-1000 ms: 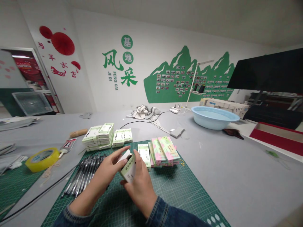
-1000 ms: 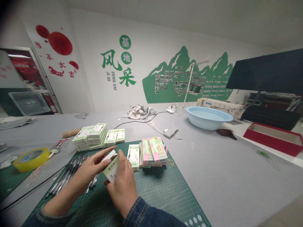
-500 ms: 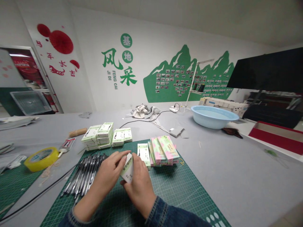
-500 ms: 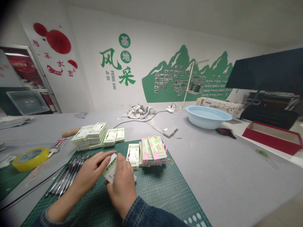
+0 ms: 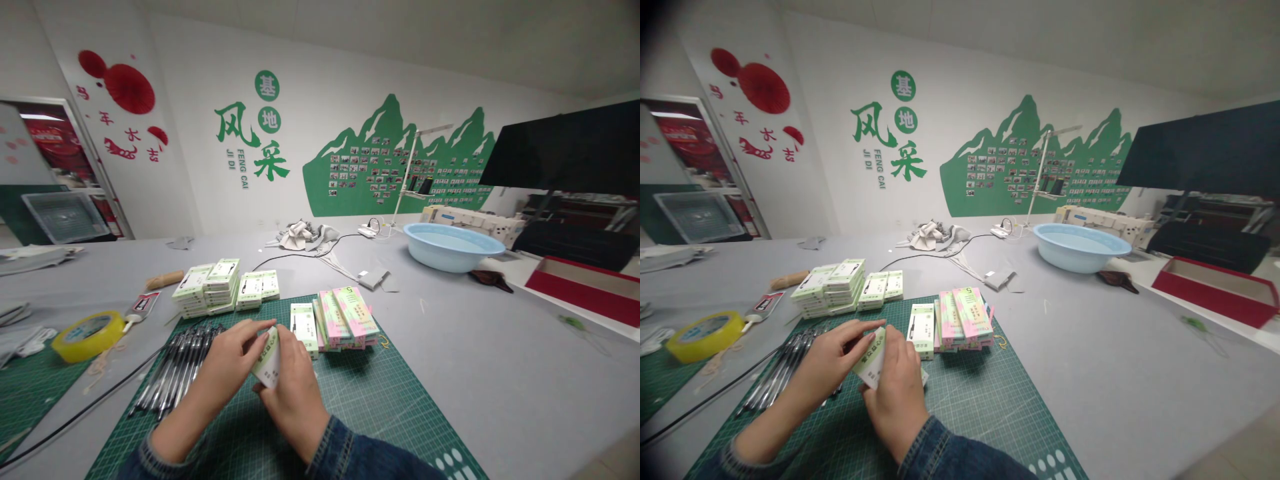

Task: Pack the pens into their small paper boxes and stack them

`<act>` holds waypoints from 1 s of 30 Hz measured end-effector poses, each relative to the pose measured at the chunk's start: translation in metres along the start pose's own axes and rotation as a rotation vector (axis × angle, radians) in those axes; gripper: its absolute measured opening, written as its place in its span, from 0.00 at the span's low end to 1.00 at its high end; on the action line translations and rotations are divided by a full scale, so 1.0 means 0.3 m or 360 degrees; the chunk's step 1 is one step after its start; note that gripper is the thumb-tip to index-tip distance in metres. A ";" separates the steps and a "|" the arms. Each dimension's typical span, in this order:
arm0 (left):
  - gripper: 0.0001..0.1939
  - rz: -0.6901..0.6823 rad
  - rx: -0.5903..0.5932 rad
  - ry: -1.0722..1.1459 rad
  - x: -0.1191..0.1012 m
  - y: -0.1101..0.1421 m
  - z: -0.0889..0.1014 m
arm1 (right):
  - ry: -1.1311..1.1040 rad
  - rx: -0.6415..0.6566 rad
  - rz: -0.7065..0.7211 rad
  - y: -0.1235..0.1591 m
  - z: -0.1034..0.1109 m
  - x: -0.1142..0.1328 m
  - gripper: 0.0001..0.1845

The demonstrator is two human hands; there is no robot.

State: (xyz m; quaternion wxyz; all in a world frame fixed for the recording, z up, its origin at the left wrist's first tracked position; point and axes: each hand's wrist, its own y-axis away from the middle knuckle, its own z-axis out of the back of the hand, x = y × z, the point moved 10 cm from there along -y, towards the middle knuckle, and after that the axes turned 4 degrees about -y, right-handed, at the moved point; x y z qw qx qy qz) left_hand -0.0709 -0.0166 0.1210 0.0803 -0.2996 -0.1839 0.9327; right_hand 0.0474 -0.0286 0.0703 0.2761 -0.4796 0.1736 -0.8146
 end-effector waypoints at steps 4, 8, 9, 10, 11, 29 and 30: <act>0.22 -0.0086 0.0013 -0.0125 -0.036 0.023 -0.023 | 0.0040 -0.0039 0.0055 0.002 0.001 -0.001 0.50; 0.23 -0.0158 0.0052 -0.0136 -0.064 0.039 -0.034 | 0.0109 -0.0095 0.0130 0.001 0.004 0.005 0.48; 0.24 -0.0131 0.0028 -0.0124 -0.057 0.038 -0.028 | 0.0121 -0.0109 0.0121 0.000 0.007 0.003 0.48; 0.25 -0.0072 -0.0011 -0.0103 -0.040 0.036 -0.020 | 0.0131 -0.0121 0.0097 -0.002 0.010 -0.003 0.49; 0.26 0.0016 -0.0043 -0.0064 -0.014 0.032 -0.014 | 0.0139 -0.0133 0.0055 -0.003 0.015 -0.011 0.51; 0.18 0.0970 0.0190 0.0914 0.312 -0.311 -0.405 | 0.0732 -0.0075 -0.0141 0.006 0.066 -0.104 0.35; 0.19 0.0991 0.0206 0.0896 0.316 -0.317 -0.432 | 0.0756 -0.0053 -0.0151 0.005 0.062 -0.109 0.33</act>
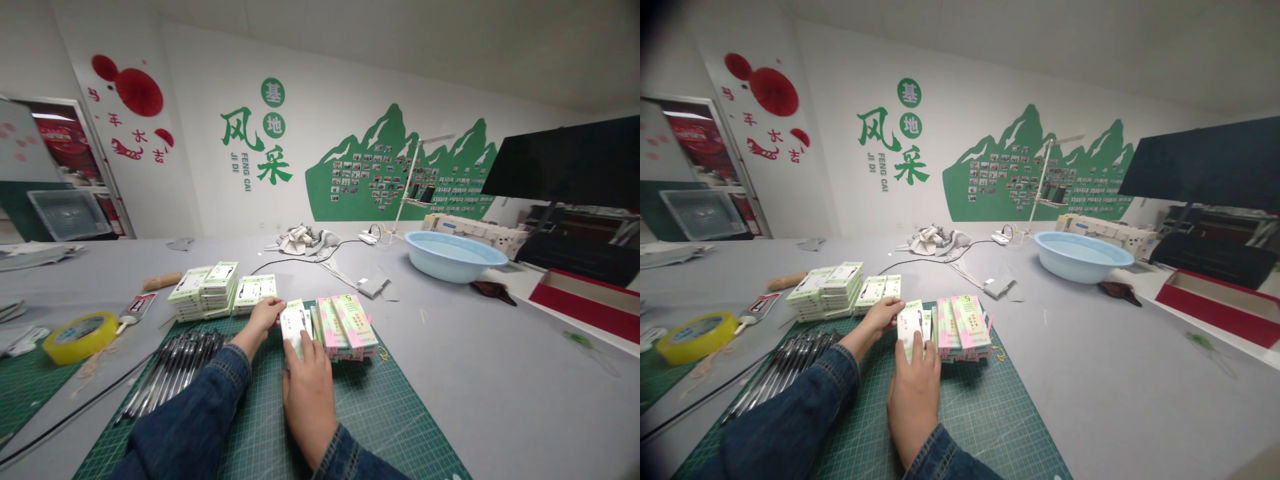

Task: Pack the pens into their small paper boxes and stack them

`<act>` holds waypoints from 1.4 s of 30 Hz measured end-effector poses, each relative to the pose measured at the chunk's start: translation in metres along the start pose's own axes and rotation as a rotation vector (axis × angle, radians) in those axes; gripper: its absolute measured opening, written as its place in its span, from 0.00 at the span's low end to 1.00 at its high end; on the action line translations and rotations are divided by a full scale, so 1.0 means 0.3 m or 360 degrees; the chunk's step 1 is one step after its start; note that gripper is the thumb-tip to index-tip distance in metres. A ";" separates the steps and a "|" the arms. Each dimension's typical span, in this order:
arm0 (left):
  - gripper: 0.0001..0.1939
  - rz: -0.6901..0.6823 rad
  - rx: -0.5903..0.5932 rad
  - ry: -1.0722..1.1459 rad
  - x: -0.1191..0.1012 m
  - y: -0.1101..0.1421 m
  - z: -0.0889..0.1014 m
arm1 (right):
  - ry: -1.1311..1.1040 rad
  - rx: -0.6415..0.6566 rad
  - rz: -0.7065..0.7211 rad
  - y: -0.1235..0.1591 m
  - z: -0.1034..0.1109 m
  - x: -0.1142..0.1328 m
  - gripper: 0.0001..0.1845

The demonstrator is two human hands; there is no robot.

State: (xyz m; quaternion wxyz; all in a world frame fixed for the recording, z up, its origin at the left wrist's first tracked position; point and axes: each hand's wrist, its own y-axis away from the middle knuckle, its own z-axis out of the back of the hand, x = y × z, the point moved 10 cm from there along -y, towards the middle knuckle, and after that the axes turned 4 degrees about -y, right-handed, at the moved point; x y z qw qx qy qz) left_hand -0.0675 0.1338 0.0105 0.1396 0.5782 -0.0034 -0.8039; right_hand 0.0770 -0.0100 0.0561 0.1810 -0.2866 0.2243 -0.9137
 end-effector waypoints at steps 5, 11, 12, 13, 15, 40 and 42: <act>0.20 -0.0007 -0.0032 -0.0202 0.020 -0.043 -0.043 | 0.0093 0.0208 -0.0021 0.011 -0.052 -0.001 0.27; 0.19 -0.0233 -0.0560 -0.0727 -0.060 -0.012 0.134 | 0.0079 0.0220 -0.0021 0.021 -0.065 -0.001 0.32; 0.21 -0.0255 -0.0665 -0.0806 -0.071 -0.007 0.171 | 0.0067 0.0209 -0.0011 0.020 -0.062 0.003 0.32; 0.22 -0.0265 -0.0749 -0.0874 -0.076 -0.004 0.201 | 0.0055 0.0194 -0.0001 0.019 -0.057 0.007 0.31; 0.25 -0.0262 -0.0847 -0.0979 -0.071 -0.008 0.242 | 0.0035 0.0154 0.0022 0.017 -0.044 0.016 0.30; 0.25 -0.0174 -0.0032 0.0860 -0.021 0.449 0.189 | -0.1652 -0.0142 -0.0439 -0.048 -0.010 -0.092 0.37; 0.26 -0.0291 0.0167 0.0843 -0.008 0.531 0.128 | -0.1999 -0.0117 -0.0558 -0.052 -0.028 -0.096 0.42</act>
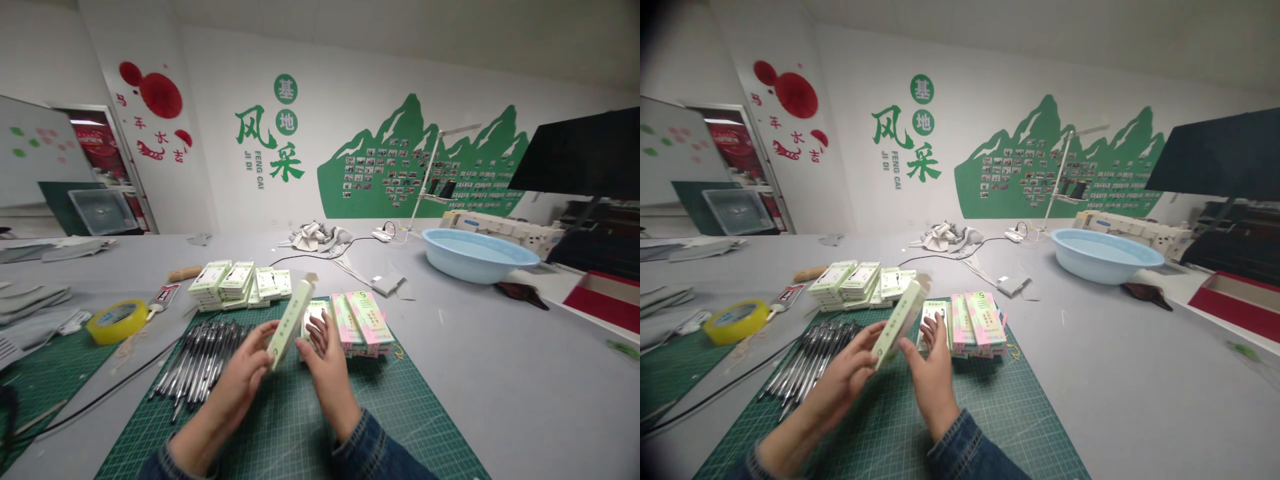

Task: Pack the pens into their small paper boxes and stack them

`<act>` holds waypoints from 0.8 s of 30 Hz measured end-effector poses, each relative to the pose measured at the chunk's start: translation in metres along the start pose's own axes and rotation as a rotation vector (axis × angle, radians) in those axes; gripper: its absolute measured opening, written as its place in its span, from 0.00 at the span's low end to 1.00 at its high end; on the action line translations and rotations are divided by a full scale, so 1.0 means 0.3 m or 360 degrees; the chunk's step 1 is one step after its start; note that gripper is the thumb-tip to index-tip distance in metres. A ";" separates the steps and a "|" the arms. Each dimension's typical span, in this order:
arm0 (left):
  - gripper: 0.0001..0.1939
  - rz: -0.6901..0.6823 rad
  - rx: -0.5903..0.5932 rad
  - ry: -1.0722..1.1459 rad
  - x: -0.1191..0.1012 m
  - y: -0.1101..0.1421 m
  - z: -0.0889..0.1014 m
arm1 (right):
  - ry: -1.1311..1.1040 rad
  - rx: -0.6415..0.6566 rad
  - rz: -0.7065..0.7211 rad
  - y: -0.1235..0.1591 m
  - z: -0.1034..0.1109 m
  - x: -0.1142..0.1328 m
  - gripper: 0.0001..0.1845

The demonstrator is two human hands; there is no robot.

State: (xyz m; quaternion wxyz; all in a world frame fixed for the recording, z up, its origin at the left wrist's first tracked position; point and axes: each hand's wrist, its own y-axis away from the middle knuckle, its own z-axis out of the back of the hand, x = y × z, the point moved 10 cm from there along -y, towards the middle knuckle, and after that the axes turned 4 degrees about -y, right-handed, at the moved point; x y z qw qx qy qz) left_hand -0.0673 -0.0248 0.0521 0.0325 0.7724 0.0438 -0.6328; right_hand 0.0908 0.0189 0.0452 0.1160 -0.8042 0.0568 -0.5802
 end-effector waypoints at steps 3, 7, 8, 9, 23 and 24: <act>0.28 -0.0131 0.0280 -0.0177 0.041 0.063 -0.045 | -0.0268 0.0040 -0.0105 0.003 -0.017 0.002 0.44; 0.24 -0.0270 0.0313 -0.0832 0.062 0.038 0.009 | -0.0225 0.0048 -0.0076 0.016 -0.023 0.018 0.44; 0.21 -0.0321 0.0171 -0.1090 0.048 0.018 0.052 | -0.0192 0.0032 -0.0057 0.019 -0.021 0.018 0.44; 0.19 -0.0371 -0.0015 -0.1363 0.026 -0.001 0.101 | -0.0159 0.0014 -0.0039 0.022 -0.019 0.017 0.45; 0.15 -0.0045 -0.0666 -0.2965 0.040 -0.105 0.190 | 0.0215 0.0057 0.0097 0.045 -0.042 0.022 0.47; 0.15 -0.0023 -0.0672 -0.2955 0.045 -0.115 0.193 | 0.0243 0.0063 0.0106 0.046 -0.043 0.024 0.48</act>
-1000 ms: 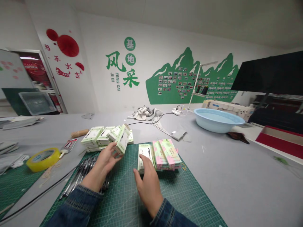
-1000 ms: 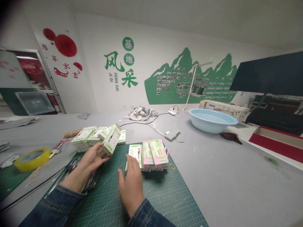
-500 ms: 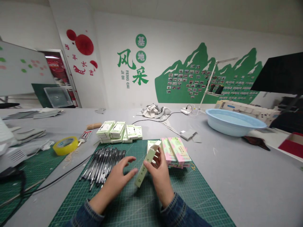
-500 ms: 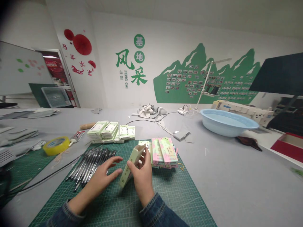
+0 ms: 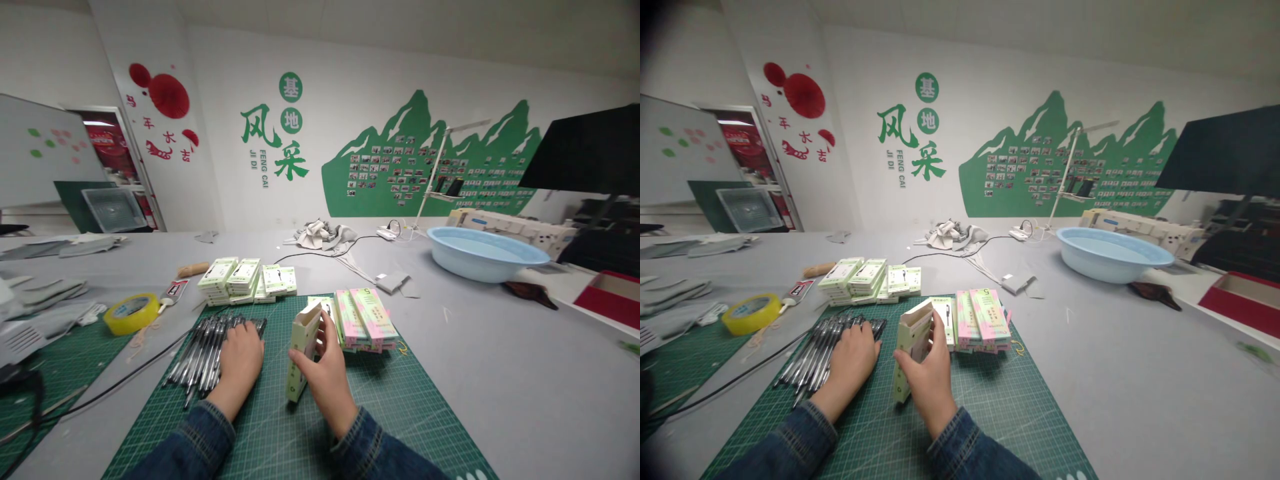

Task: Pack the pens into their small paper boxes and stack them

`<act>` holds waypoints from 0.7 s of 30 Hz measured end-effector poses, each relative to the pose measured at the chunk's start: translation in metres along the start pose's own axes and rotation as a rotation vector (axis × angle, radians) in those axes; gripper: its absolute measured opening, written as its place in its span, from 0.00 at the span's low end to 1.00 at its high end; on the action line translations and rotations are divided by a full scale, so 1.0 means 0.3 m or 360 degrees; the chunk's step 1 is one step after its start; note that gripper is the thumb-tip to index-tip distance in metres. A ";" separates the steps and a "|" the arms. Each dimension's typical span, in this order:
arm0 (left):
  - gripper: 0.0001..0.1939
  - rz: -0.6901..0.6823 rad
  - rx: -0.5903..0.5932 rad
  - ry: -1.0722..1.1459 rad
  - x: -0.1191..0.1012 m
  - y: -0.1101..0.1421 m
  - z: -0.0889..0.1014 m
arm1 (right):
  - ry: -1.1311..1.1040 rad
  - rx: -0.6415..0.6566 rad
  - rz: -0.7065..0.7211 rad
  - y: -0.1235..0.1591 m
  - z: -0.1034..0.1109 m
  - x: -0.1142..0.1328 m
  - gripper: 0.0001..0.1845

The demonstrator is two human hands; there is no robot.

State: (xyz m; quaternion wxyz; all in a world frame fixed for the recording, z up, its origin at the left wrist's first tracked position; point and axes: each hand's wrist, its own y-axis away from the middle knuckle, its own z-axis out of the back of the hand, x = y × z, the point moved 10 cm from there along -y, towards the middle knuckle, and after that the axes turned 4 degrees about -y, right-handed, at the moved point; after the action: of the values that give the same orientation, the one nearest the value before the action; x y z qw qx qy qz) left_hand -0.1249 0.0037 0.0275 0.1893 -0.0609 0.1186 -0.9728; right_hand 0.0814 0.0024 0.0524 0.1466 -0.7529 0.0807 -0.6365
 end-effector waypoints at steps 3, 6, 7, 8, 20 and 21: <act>0.13 0.0051 0.0075 0.0038 0.006 -0.027 -0.029 | 0.0082 0.0007 0.0058 0.005 -0.001 0.024 0.51; 0.13 0.0077 0.0170 0.0119 0.011 -0.044 -0.059 | 0.0217 -0.0022 0.0194 0.015 0.007 0.073 0.50; 0.12 0.0078 0.0200 0.0157 0.011 -0.046 -0.068 | 0.0284 -0.0028 0.0256 0.018 0.008 0.091 0.48; 0.11 0.0079 0.0229 0.0200 0.011 -0.046 -0.076 | 0.0352 -0.0026 0.0317 0.022 0.007 0.108 0.46; 0.06 0.0174 0.0310 0.1342 0.129 -0.134 -0.060 | 0.0643 0.0147 0.0443 0.015 -0.034 0.172 0.48; 0.07 0.0195 0.0301 0.1482 0.137 -0.135 -0.051 | 0.0650 0.0161 0.0421 0.014 -0.039 0.168 0.48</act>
State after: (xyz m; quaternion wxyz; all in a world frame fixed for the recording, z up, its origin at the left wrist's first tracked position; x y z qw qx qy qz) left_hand -0.1796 0.0275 0.0261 0.1778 0.4060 0.1052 -0.8902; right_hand 0.0792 -0.0185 0.1000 0.2469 -0.5832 0.1744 -0.7540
